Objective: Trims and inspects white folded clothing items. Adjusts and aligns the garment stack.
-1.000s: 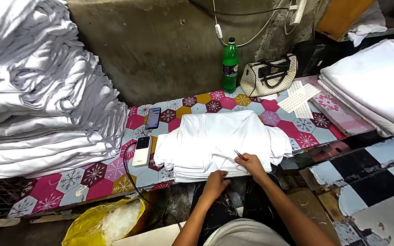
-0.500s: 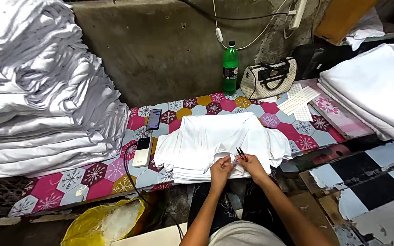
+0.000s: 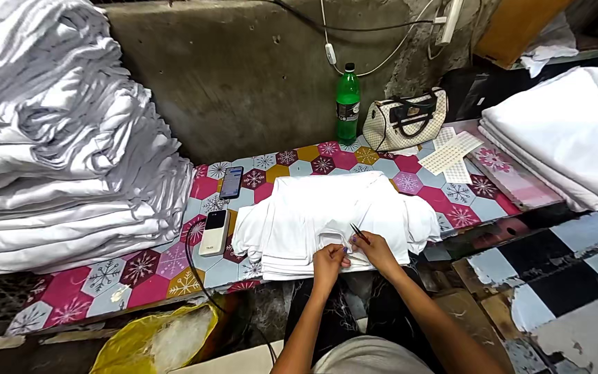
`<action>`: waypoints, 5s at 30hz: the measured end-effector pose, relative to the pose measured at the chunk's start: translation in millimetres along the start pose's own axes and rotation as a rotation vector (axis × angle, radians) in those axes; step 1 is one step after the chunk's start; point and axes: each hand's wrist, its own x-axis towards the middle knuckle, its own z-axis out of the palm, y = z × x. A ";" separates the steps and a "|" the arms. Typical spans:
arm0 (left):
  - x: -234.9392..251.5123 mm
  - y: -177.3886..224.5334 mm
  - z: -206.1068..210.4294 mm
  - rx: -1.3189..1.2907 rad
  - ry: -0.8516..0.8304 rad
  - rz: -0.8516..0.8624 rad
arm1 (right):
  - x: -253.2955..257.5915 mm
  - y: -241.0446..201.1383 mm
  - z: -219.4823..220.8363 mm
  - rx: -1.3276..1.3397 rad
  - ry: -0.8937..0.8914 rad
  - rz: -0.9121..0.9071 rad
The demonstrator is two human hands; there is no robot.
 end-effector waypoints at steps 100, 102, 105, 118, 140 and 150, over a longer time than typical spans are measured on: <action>13.8 11.2 -26.9 0.494 0.301 0.404 | -55.8 28.1 -29.2 -0.335 -0.105 0.054; 10.5 1.9 -6.5 0.502 0.187 0.416 | -46.0 22.3 -31.6 -0.153 -0.115 0.030; 26.1 -21.8 5.8 0.654 0.147 0.420 | -33.6 16.3 -25.9 0.036 -0.198 0.082; 30.9 -37.9 -8.7 0.433 0.102 0.473 | -2.8 28.7 11.1 0.456 -0.314 0.457; 41.5 9.6 -15.5 0.783 -0.124 0.252 | -1.8 16.4 5.9 0.478 -0.135 0.433; 15.4 32.9 -31.3 1.018 -0.451 -0.100 | -13.8 24.7 -20.9 0.330 -0.198 0.287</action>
